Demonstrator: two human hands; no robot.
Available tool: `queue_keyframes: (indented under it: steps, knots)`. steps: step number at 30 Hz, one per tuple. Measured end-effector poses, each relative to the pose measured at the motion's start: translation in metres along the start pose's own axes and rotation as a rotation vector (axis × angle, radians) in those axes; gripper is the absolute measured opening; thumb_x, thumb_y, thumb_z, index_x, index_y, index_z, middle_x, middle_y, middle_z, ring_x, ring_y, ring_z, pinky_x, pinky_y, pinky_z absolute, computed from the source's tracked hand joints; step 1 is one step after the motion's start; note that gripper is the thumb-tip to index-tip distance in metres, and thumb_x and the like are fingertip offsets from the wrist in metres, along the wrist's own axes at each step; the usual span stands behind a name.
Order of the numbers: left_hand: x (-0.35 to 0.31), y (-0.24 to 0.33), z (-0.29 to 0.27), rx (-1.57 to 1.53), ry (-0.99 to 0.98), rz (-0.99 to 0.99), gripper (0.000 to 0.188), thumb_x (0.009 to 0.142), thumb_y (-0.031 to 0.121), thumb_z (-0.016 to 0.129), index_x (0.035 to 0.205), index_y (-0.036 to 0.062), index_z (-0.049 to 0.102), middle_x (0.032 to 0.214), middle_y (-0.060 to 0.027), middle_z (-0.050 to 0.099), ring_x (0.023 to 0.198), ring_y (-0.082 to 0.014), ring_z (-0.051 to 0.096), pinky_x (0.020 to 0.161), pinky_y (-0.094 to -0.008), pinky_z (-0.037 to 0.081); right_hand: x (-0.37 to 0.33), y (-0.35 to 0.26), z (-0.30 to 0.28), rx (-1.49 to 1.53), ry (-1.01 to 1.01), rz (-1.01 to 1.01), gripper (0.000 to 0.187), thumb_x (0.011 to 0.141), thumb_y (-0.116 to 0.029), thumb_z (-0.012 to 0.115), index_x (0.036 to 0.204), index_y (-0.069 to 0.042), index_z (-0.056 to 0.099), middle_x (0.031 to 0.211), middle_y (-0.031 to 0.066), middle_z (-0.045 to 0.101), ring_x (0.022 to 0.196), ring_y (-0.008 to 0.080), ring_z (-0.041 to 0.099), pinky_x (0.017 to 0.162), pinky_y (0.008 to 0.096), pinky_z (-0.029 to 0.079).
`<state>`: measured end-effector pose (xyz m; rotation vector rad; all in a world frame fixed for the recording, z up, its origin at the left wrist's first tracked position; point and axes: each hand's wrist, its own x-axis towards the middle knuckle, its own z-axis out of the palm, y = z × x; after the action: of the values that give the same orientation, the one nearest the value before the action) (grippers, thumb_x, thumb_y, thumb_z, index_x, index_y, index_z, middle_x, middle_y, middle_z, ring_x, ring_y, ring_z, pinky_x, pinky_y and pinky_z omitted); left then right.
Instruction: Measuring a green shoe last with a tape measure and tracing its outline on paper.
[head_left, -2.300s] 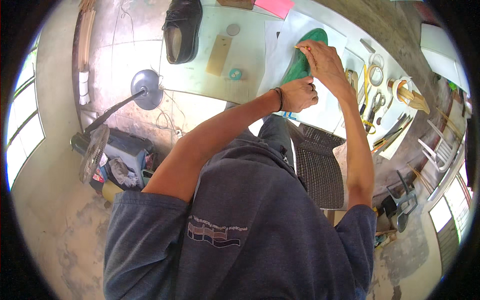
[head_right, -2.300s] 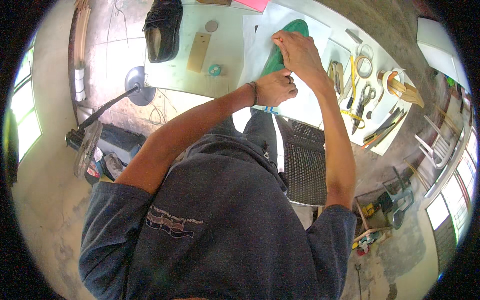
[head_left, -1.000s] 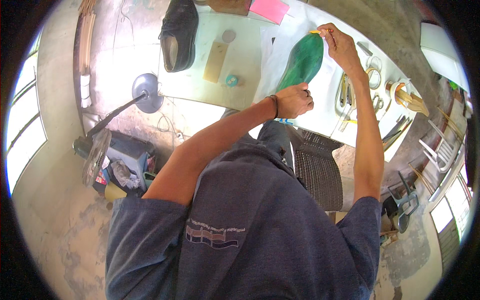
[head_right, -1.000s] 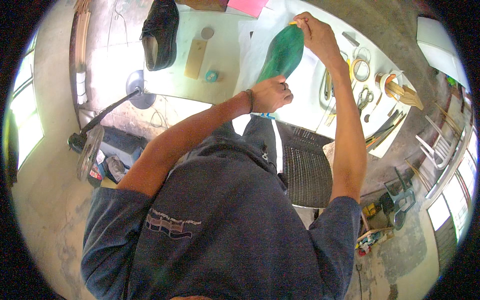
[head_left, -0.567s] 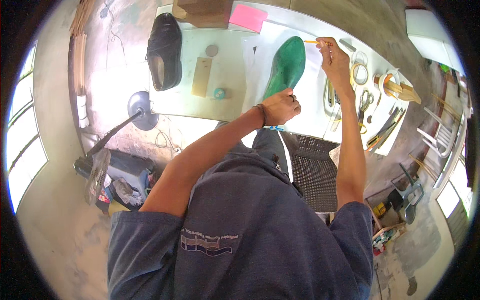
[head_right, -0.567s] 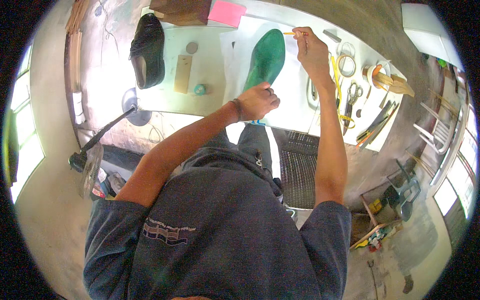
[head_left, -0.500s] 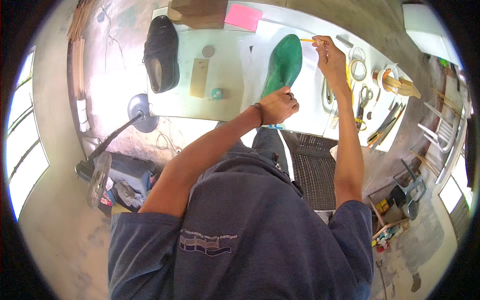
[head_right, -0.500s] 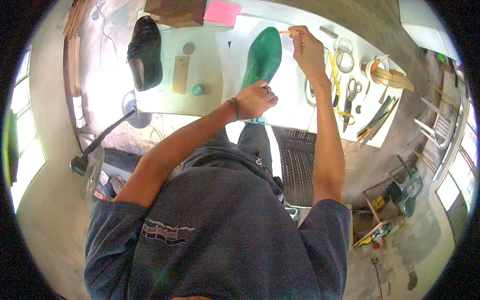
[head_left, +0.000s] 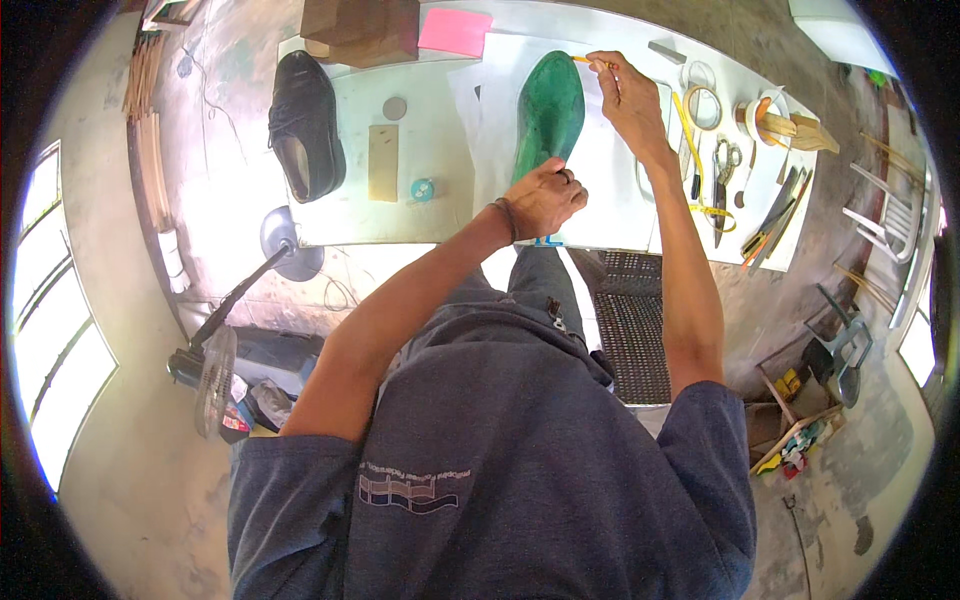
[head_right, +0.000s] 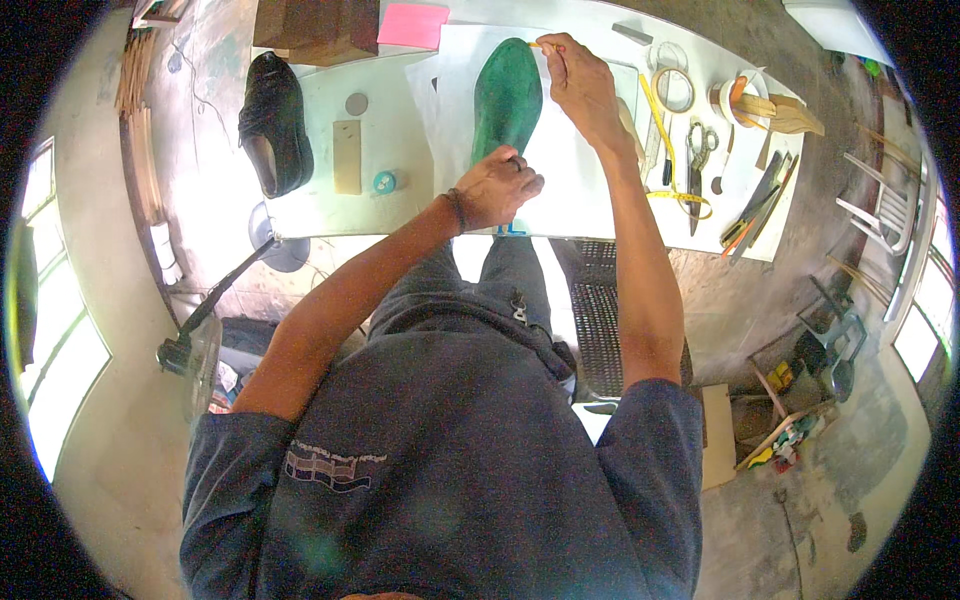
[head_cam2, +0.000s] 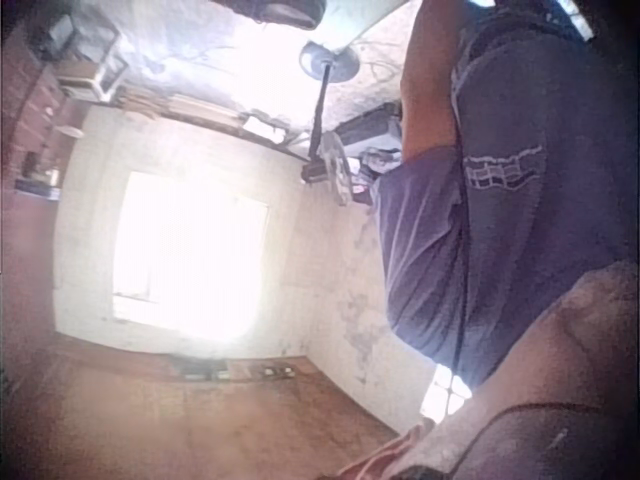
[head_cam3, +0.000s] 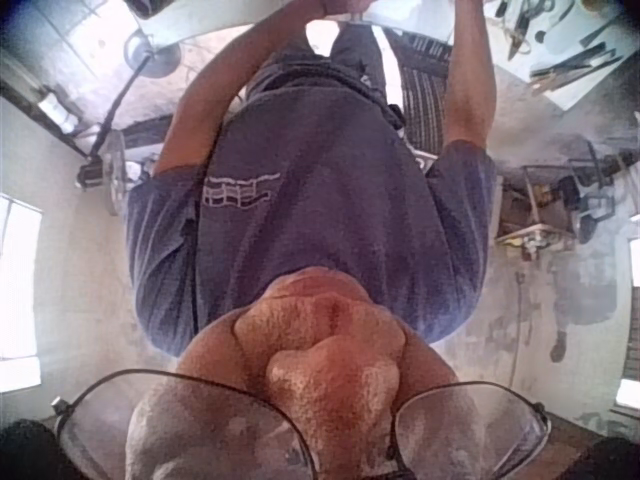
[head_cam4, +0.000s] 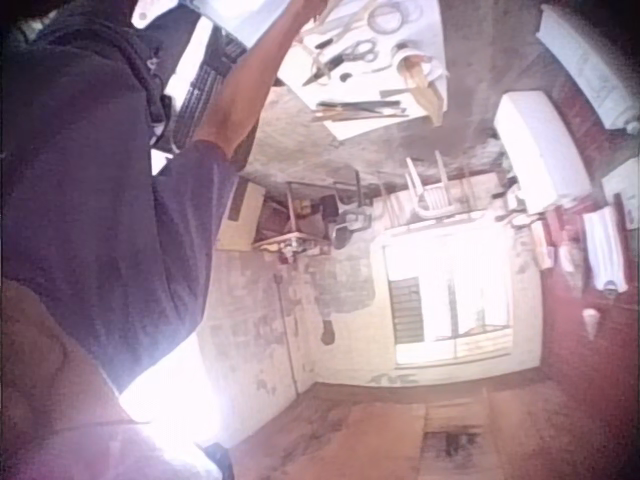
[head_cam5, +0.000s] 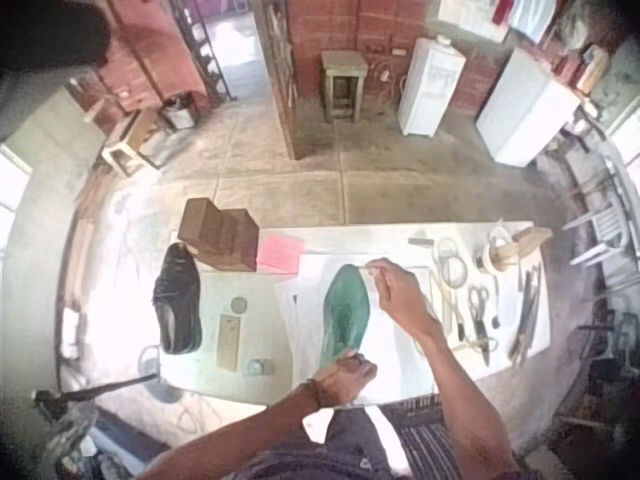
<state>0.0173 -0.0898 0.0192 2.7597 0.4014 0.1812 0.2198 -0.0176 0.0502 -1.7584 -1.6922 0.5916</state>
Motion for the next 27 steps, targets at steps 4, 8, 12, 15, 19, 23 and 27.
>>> queue_keyframes:
  steps: [4,8,12,15,19,23,27]
  knots:
    - [0.001,0.001,0.001,-0.011,0.011,-0.002,0.027,0.08,0.02,0.061,0.105,0.0095,0.062,0.086,-0.0032,0.063,0.096,-0.0177,0.064,0.098,-0.0353,0.036,-0.001,0.003,-0.001,-0.021,0.014,-0.02,0.021,0.105,-0.021,0.051,0.119,-0.011,0.062,0.096,0.012,0.073,0.076,0.0237,0.068,0.07,0.0332,0.052]
    - [0.001,0.0,-0.002,-0.034,-0.053,-0.013,0.026,0.079,0.018,0.061,0.103,0.0095,0.062,0.087,-0.0032,0.063,0.096,-0.0182,0.064,0.099,-0.0359,0.035,-0.005,-0.004,-0.003,-0.024,0.018,-0.035,0.019,0.104,-0.019,0.052,0.118,-0.01,0.062,0.094,0.0123,0.072,0.075,0.025,0.068,0.069,0.0349,0.052]
    - [0.001,-0.001,0.001,-0.029,-0.001,-0.006,0.025,0.078,0.018,0.062,0.102,0.01,0.062,0.087,-0.0033,0.063,0.098,-0.0182,0.064,0.099,-0.0359,0.034,-0.015,-0.005,-0.006,-0.019,0.04,-0.055,0.019,0.103,-0.018,0.053,0.116,-0.009,0.062,0.093,0.0141,0.071,0.073,0.0282,0.066,0.069,0.0366,0.052]
    - [0.003,-0.002,0.001,-0.021,-0.014,0.005,0.027,0.077,0.018,0.062,0.102,0.0103,0.063,0.087,-0.0033,0.063,0.098,-0.018,0.064,0.099,-0.0359,0.035,-0.026,0.002,-0.006,-0.068,0.051,-0.073,0.018,0.103,-0.016,0.054,0.116,-0.008,0.062,0.091,0.0157,0.069,0.072,0.03,0.065,0.068,0.0374,0.051]
    - [0.003,-0.002,-0.005,-0.037,-0.042,0.009,0.027,0.075,0.017,0.063,0.102,0.0106,0.062,0.086,-0.0029,0.062,0.096,-0.0178,0.064,0.099,-0.0357,0.034,-0.042,-0.009,-0.008,-0.023,0.062,-0.035,0.017,0.102,-0.015,0.055,0.115,-0.007,0.062,0.089,0.0163,0.068,0.072,0.0312,0.064,0.066,0.0388,0.05]
    - [0.004,-0.002,-0.007,-0.036,-0.068,0.016,0.026,0.073,0.016,0.063,0.099,0.0114,0.062,0.085,-0.002,0.061,0.095,-0.0172,0.063,0.098,-0.036,0.035,-0.059,-0.013,-0.008,-0.048,0.063,-0.017,0.016,0.101,-0.014,0.056,0.113,-0.007,0.062,0.086,0.0168,0.066,0.068,0.0319,0.061,0.063,0.0401,0.048]
    - [0.005,-0.001,-0.012,0.006,-0.03,0.03,0.023,0.072,0.015,0.064,0.095,0.0118,0.06,0.083,-0.0021,0.06,0.09,-0.018,0.063,0.095,-0.0354,0.038,-0.076,-0.016,-0.006,-0.075,0.122,-0.062,0.015,0.1,-0.013,0.058,0.113,-0.007,0.063,0.085,0.0169,0.065,0.068,0.032,0.061,0.062,0.0402,0.048]
